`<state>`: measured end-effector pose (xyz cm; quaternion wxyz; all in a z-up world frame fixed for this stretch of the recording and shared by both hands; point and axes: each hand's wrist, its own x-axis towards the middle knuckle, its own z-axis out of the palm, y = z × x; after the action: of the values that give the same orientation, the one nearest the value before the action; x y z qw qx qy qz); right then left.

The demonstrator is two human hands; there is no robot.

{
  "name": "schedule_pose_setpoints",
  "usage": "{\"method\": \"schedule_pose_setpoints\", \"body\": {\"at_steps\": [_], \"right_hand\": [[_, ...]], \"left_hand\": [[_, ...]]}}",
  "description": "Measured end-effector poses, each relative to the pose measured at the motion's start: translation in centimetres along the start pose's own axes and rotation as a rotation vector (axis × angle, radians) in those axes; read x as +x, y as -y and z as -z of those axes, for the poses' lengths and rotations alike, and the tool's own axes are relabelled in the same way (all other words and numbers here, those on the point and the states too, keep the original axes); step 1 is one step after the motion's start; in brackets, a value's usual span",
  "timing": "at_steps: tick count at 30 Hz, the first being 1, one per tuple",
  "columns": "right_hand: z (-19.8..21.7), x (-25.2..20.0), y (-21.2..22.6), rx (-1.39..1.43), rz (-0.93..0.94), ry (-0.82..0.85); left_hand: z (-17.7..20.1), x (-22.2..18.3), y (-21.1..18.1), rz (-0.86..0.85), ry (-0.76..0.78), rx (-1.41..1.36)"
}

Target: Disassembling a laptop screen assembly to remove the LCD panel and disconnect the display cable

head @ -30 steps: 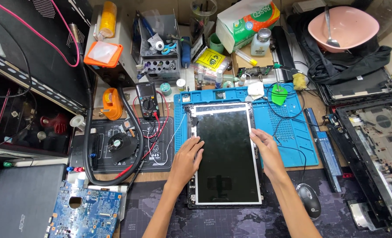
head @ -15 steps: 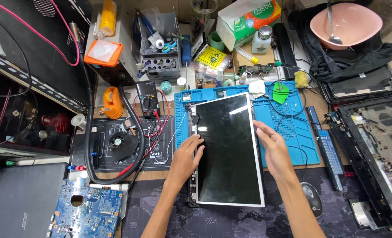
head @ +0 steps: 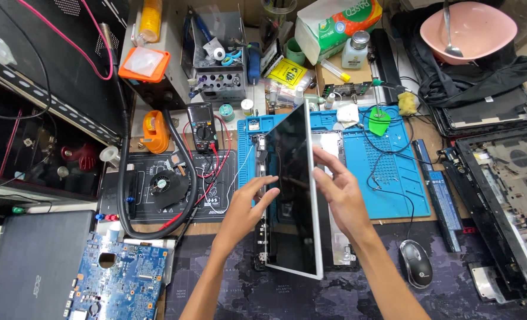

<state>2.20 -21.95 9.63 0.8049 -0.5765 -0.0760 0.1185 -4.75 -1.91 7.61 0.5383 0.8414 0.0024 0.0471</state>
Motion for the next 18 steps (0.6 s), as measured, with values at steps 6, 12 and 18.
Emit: {"method": "schedule_pose_setpoints", "body": {"at_steps": [6, 12, 18], "right_hand": [[-2.3, -0.4, -0.3, -0.03, 0.016, 0.108], [-5.3, -2.1, -0.6, -0.241, 0.045, 0.271], [-5.4, -5.2, -5.4, -0.576, 0.126, 0.419]], "left_hand": [[1.9, -0.5, -4.7, 0.003, -0.028, -0.102], [3.6, -1.0, -5.4, 0.224, -0.04, -0.243], [6.7, -1.0, -6.7, 0.351, -0.11, -0.076]]}}
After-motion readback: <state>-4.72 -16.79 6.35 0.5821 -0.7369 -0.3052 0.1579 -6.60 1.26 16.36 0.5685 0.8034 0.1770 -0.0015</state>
